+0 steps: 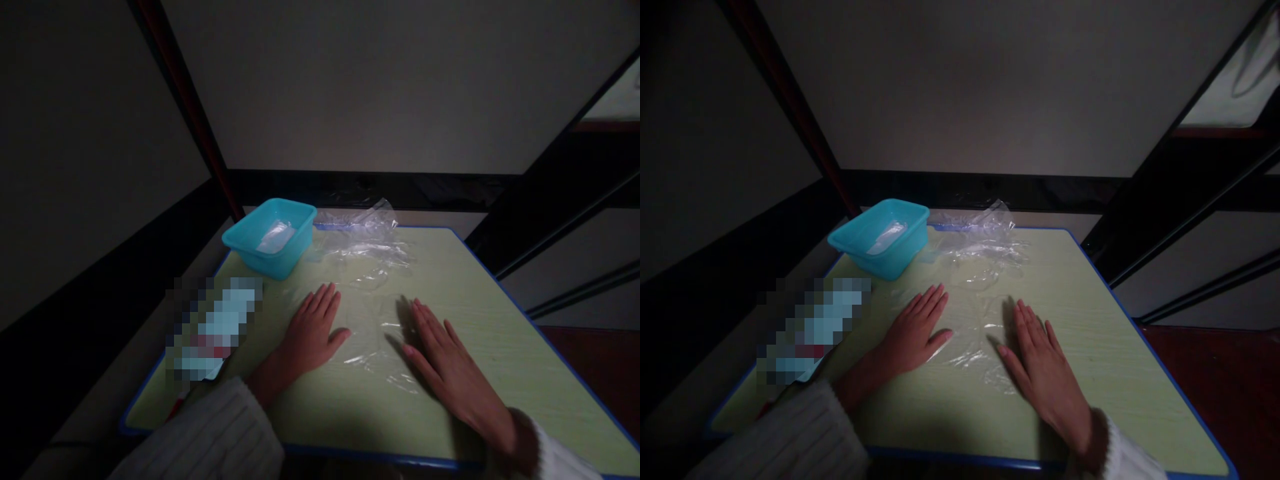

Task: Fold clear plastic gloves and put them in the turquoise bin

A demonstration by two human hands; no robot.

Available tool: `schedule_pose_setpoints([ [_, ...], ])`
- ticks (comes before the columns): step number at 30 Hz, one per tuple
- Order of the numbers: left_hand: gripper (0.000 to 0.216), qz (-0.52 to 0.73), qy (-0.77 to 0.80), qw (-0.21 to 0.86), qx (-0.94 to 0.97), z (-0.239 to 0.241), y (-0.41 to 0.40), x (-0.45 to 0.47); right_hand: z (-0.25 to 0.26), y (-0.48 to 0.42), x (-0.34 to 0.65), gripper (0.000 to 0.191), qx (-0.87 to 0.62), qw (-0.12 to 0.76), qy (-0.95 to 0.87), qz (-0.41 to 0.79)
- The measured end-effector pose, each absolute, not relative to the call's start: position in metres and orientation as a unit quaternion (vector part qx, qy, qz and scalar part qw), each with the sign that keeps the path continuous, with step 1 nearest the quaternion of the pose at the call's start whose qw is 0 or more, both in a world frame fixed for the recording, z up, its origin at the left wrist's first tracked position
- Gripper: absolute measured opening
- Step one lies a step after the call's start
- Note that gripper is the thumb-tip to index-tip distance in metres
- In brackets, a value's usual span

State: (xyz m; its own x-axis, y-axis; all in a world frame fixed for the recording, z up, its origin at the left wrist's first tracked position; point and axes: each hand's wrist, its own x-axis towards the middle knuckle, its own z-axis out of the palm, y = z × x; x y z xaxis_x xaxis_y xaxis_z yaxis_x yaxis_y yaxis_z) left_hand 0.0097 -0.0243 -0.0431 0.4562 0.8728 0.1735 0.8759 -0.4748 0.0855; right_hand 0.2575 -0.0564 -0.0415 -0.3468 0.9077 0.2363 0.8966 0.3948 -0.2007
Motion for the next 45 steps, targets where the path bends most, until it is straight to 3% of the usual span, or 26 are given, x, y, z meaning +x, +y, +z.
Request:
schedule_pose_setpoints([
  [8,0.062,-0.088,-0.485,-0.023,-0.87,-0.037,-0.035,0.012,-0.033,-0.013,0.236,0.069,-0.486,0.129,-0.863,0.047],
  [19,0.061,-0.084,-0.505,-0.01,-0.859,-0.039,-0.036,0.009,-0.048,0.005,0.235,0.079,-0.533,0.064,-0.844,-0.01],
  [29,0.052,-0.079,-0.601,0.051,-0.793,-0.04,-0.037,-0.006,-0.057,0.007,0.24,0.056,-0.513,0.072,-0.854,-0.044],
  [38,0.05,-0.1,-0.537,-0.028,-0.837,-0.026,-0.011,0.103,-0.066,0.009,0.245,0.054,-0.491,0.089,-0.863,-0.083],
  [45,0.057,-0.106,-0.539,0.016,-0.836,-0.045,-0.008,0.083,-0.064,0.009,0.244,0.055,-0.494,0.091,-0.861,-0.078],
])
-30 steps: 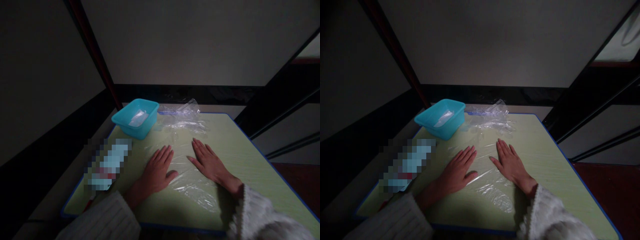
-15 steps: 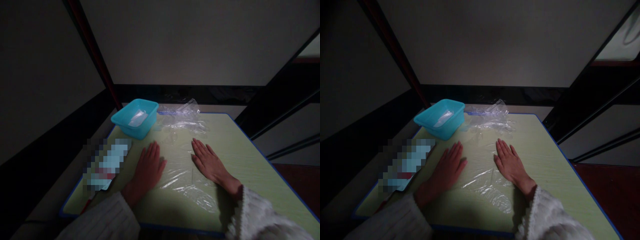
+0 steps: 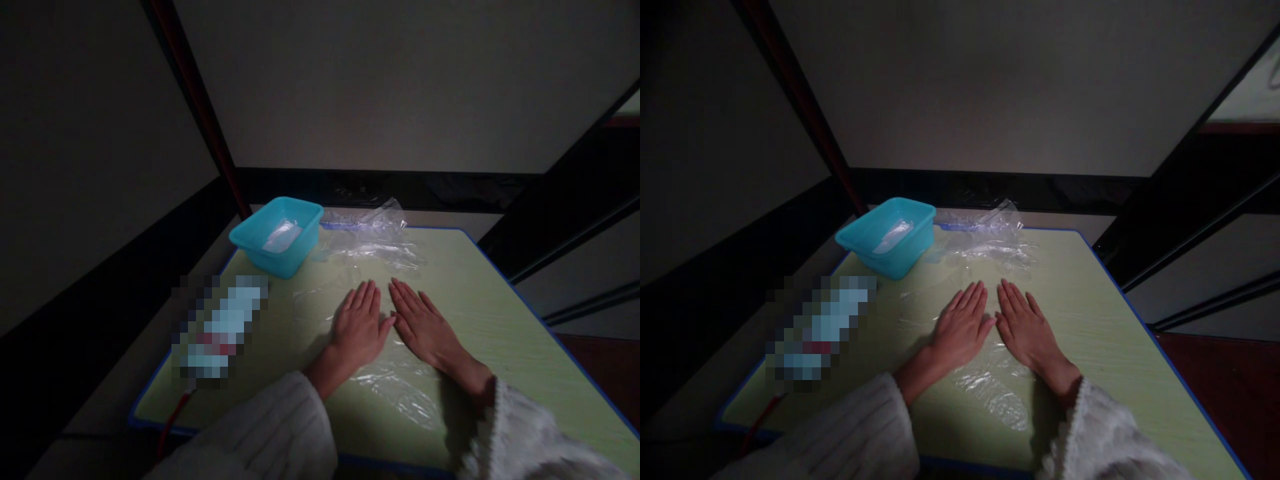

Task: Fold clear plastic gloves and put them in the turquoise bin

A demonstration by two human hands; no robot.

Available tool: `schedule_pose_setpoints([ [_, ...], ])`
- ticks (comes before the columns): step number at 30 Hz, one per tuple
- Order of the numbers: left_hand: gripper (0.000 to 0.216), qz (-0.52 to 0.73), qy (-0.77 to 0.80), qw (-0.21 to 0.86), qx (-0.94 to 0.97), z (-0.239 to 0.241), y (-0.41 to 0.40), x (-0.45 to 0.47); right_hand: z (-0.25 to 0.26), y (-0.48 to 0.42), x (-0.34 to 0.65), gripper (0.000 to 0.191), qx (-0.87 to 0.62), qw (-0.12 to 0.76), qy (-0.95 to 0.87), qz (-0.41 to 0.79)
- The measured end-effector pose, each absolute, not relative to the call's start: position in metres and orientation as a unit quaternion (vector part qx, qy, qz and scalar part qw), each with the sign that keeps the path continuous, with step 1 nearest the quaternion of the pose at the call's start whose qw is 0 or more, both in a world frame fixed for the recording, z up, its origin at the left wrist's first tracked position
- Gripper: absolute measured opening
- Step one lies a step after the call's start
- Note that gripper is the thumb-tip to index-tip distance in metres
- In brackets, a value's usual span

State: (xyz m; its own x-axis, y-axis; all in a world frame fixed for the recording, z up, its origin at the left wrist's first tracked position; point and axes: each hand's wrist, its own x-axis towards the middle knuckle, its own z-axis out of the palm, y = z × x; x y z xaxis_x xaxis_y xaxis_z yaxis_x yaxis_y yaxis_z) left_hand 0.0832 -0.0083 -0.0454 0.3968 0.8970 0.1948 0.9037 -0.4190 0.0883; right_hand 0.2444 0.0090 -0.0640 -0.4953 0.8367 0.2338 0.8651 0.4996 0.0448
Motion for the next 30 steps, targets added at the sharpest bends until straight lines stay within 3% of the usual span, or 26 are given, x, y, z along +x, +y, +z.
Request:
schedule_pose_setpoints([
  [12,0.048,-0.124,-0.573,0.06,-0.808,-0.055,-0.011,0.009,-0.063,0.008,0.245,0.054,-0.502,0.079,-0.859,-0.069],
  [23,0.051,-0.115,-0.572,0.055,-0.811,-0.051,-0.011,0.008,-0.029,0.035,0.196,0.053,-0.454,0.045,-0.89,-0.001],
  [30,0.053,-0.116,-0.569,0.054,-0.812,-0.052,-0.012,0.007,-0.04,0.055,0.185,0.05,-0.45,0.024,-0.893,0.012],
])
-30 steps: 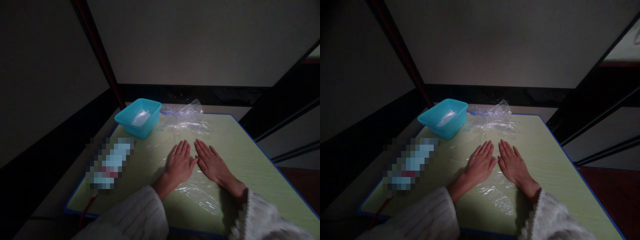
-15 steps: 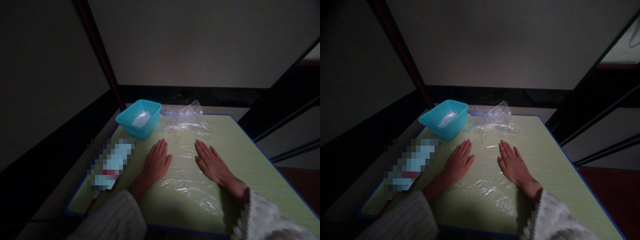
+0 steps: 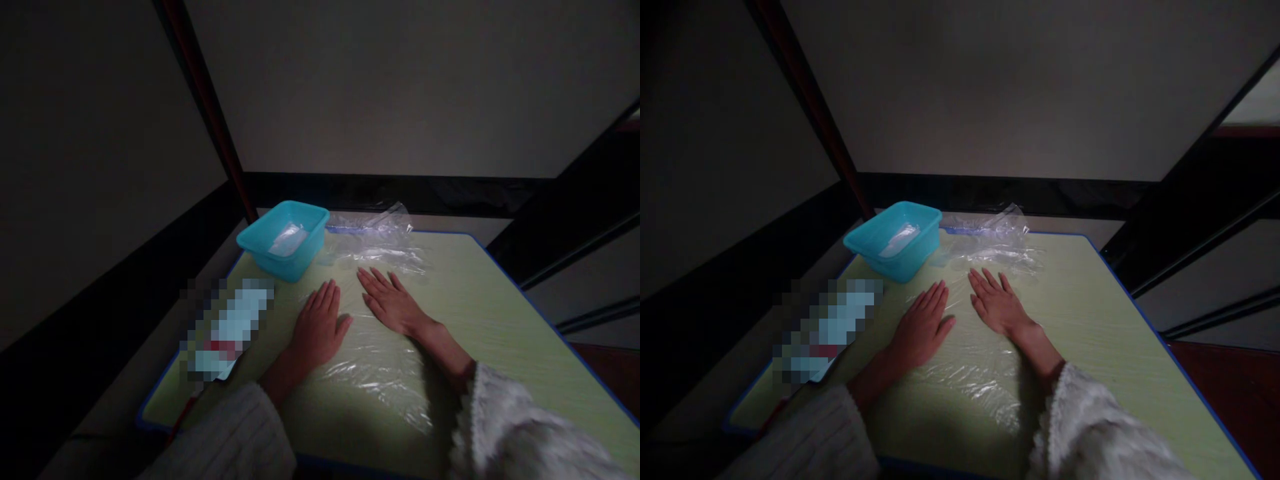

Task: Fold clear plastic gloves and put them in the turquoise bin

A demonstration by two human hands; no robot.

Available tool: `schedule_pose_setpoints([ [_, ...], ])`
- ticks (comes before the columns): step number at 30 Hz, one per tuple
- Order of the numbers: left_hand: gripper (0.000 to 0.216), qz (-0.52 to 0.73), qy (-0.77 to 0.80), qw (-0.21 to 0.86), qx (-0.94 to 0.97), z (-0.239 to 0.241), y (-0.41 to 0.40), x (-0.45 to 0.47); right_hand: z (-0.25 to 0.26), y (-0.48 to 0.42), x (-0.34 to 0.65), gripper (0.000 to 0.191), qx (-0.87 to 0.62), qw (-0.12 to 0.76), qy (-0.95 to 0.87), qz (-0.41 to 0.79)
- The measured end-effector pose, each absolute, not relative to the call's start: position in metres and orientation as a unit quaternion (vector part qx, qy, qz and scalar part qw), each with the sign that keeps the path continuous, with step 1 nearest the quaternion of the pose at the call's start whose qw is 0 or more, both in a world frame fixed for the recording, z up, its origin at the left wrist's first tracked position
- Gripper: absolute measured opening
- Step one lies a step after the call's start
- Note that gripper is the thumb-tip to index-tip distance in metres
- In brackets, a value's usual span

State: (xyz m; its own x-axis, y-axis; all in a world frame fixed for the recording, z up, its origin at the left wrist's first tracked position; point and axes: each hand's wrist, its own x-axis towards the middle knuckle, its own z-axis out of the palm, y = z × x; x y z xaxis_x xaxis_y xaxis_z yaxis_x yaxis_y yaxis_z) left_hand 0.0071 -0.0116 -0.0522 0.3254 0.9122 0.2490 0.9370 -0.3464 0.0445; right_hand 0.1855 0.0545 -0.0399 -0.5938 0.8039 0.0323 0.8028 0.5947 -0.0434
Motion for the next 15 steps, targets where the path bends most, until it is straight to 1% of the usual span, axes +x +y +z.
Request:
schedule_pose_setpoints([
  [6,0.053,-0.099,-0.573,0.043,-0.812,-0.051,-0.011,0.007,-0.039,0.053,0.188,0.052,-0.459,0.01,-0.888,0.004],
  [10,0.054,-0.088,-0.578,0.041,-0.81,-0.049,-0.013,0.007,-0.038,0.052,0.186,0.052,-0.469,0.016,-0.883,-0.004],
  [15,0.05,-0.078,-0.594,0.026,-0.8,-0.034,-0.004,0.025,-0.039,0.052,0.186,0.052,-0.473,0.014,-0.881,-0.005],
])
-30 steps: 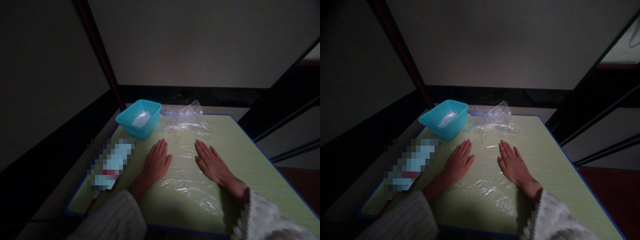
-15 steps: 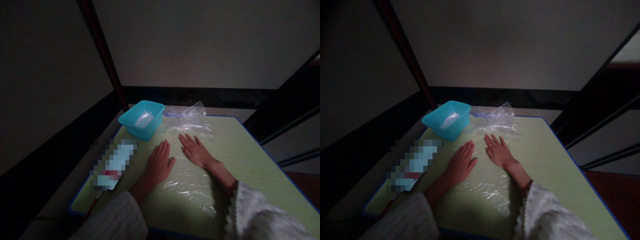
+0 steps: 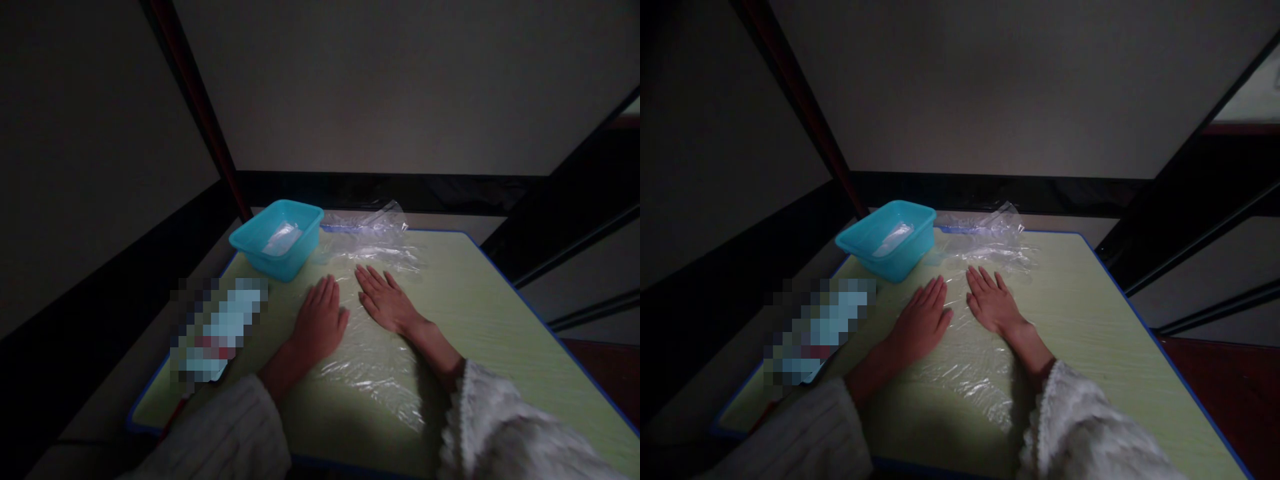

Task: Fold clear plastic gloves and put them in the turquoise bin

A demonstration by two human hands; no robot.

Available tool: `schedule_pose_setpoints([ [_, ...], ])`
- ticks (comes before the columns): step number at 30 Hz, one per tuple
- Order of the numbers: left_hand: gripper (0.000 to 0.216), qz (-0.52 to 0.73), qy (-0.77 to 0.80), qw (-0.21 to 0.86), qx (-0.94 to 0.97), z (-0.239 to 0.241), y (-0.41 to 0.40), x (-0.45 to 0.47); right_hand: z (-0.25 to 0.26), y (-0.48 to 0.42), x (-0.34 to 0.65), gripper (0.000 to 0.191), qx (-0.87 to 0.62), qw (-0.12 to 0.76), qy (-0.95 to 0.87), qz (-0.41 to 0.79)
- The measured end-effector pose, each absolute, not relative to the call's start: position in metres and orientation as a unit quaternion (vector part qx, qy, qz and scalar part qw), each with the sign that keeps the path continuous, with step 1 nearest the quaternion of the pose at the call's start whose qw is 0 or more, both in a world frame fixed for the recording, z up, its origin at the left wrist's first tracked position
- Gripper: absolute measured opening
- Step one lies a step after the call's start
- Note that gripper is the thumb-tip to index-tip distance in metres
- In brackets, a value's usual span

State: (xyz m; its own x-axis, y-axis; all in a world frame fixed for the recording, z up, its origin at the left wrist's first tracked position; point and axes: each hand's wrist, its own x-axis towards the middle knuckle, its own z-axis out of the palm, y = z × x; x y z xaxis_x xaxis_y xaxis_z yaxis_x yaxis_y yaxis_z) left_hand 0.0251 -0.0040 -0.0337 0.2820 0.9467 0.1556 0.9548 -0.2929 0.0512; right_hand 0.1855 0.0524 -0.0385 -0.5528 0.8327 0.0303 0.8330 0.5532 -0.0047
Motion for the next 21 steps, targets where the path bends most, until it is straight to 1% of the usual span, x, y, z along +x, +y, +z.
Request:
schedule_pose_setpoints([
  [4,0.05,-0.091,-0.59,-0.004,-0.802,-0.026,0.013,0.055,-0.039,0.053,0.186,0.052,-0.471,0.005,-0.882,-0.006],
  [8,0.05,-0.094,-0.606,-0.015,-0.79,-0.035,0.021,0.068,-0.04,0.053,0.187,0.052,-0.471,0.0,-0.882,-0.009],
  [13,0.054,-0.108,-0.595,0.007,-0.796,-0.045,0.017,0.054,-0.039,0.053,0.186,0.053,-0.473,0.001,-0.881,-0.008],
  [21,0.047,-0.113,-0.588,0.051,-0.799,-0.051,0.009,0.015,-0.038,0.053,0.186,0.052,-0.479,0.004,-0.878,-0.003],
])
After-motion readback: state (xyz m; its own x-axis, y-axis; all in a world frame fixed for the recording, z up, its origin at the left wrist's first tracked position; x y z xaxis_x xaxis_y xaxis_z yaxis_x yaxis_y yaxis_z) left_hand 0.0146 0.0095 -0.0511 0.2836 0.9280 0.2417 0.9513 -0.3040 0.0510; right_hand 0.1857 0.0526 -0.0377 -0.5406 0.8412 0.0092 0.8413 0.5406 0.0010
